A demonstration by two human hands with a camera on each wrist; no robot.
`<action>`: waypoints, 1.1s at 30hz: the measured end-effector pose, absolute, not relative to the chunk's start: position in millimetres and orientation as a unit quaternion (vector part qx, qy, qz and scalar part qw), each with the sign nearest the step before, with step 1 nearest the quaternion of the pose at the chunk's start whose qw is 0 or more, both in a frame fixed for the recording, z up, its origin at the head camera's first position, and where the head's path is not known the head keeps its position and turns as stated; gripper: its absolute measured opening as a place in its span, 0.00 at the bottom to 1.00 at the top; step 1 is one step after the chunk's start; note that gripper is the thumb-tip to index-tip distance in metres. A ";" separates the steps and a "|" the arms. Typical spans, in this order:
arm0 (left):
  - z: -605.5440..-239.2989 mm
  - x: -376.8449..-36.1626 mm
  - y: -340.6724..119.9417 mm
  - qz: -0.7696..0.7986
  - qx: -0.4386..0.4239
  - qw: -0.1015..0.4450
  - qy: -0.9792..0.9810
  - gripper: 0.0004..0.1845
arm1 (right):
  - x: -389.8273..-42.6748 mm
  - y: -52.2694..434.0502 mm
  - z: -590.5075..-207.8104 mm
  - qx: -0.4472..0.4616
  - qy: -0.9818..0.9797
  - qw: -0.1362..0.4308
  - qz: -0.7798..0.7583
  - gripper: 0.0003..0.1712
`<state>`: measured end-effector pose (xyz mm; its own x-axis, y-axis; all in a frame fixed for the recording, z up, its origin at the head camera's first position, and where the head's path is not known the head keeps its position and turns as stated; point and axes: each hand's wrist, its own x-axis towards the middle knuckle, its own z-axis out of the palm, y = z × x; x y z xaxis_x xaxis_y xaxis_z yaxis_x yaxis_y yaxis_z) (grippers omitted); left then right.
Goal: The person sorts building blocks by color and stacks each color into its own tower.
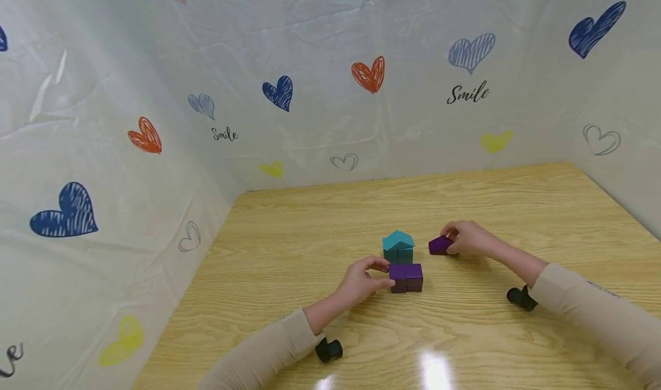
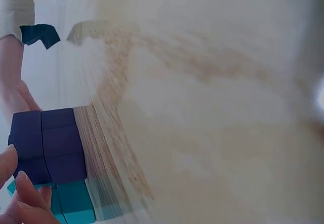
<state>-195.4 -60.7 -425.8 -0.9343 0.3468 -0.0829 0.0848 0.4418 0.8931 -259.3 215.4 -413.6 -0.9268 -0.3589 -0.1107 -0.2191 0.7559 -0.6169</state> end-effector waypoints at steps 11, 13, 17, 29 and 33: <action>-424.6 -196.1 -62.2 0.515 0.128 0.126 0.838 0.17 | -253.3 219.3 -391.6 -0.181 0.925 0.105 -0.318 0.21; -424.0 -195.7 -62.2 0.516 0.129 0.127 0.838 0.17 | -250.5 219.8 -387.6 -0.186 0.924 0.105 -0.317 0.21; -424.9 -195.8 -62.5 0.517 0.130 0.129 0.836 0.17 | -244.0 218.7 -379.6 -0.194 0.920 0.108 -0.324 0.21; -426.1 -195.3 -62.7 0.517 0.129 0.132 0.836 0.17 | -221.3 203.8 -361.4 -0.230 0.896 0.119 -0.360 0.19; -425.4 -194.8 -62.3 0.517 0.128 0.133 0.836 0.17 | -215.5 197.1 -359.9 -0.245 0.886 0.119 -0.374 0.20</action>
